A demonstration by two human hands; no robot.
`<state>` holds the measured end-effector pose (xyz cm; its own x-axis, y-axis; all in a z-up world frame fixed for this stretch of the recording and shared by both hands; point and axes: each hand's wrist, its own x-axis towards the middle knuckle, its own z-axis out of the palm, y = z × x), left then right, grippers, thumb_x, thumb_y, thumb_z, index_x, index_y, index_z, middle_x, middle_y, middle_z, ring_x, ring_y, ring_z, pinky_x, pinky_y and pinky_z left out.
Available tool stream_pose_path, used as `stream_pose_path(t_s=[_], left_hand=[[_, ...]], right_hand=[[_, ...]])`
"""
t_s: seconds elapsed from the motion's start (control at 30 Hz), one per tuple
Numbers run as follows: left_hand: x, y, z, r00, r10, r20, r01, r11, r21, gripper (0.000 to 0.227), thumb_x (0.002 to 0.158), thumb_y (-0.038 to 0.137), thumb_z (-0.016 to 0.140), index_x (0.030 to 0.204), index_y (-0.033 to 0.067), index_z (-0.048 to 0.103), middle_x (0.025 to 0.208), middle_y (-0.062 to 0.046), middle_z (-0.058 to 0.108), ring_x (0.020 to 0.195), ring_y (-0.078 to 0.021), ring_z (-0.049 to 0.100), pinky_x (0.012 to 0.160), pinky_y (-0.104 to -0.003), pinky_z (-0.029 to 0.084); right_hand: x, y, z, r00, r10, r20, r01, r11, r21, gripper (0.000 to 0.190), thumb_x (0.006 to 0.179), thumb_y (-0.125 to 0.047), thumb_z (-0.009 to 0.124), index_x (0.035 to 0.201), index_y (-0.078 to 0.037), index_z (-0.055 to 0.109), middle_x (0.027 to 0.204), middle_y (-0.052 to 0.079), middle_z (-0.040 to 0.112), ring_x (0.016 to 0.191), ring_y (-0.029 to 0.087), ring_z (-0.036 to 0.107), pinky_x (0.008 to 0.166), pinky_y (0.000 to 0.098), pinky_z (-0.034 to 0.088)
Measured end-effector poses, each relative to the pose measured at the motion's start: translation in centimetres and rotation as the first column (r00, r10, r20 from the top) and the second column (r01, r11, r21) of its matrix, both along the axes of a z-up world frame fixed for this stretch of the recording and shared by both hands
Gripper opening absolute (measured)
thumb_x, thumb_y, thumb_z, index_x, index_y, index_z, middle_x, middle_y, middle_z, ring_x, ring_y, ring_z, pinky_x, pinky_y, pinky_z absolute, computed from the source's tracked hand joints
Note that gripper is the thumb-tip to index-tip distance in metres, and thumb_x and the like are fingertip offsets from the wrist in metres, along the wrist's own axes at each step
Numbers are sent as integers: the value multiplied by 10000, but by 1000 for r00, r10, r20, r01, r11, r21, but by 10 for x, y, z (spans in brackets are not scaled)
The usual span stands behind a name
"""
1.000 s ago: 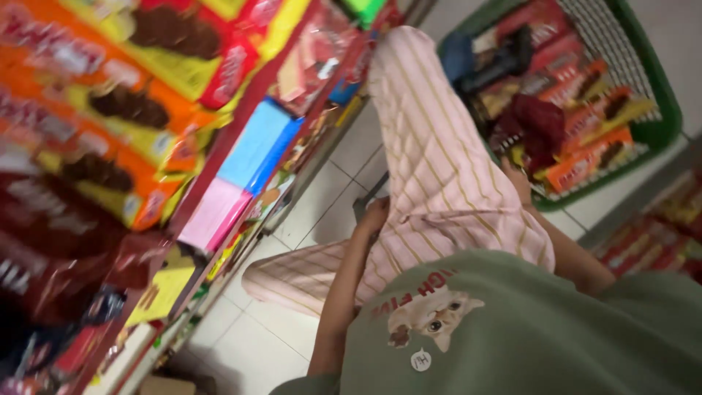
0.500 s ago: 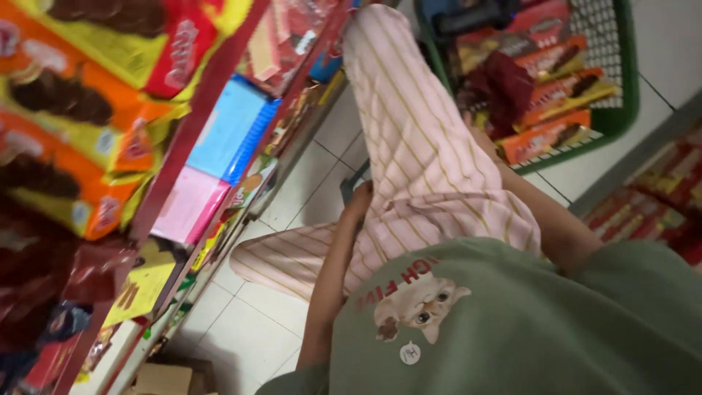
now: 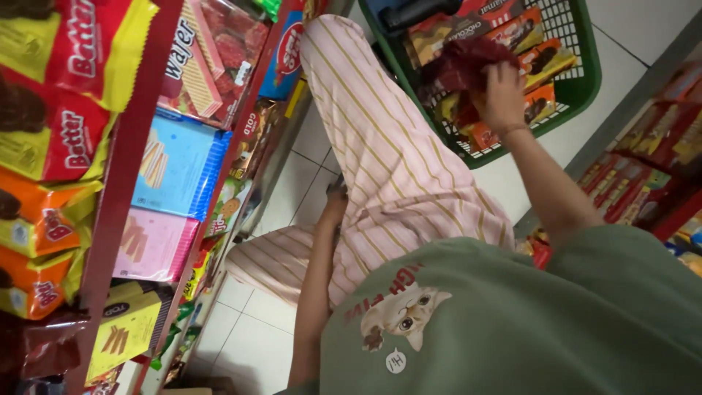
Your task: Clean grocery shelves and organize snacks using a blue and red cloth.
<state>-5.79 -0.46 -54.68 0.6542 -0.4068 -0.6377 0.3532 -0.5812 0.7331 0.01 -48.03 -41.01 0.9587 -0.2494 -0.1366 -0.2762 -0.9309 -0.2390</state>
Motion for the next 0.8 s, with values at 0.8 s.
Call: stream_pose_path(t_s=[0.8], left_hand=[[242,-163,255,623,-82,778,31,996,80,321,904,110,690,1223,75,675,1093,-130,660,1010,-330,659,854,-455,531]], right_hand=[[37,-141,67,867,266,-421,-126,935,331,863,682,-247,874,1399,-41,439,1157,242,711,1055,402,699,957,522,581]])
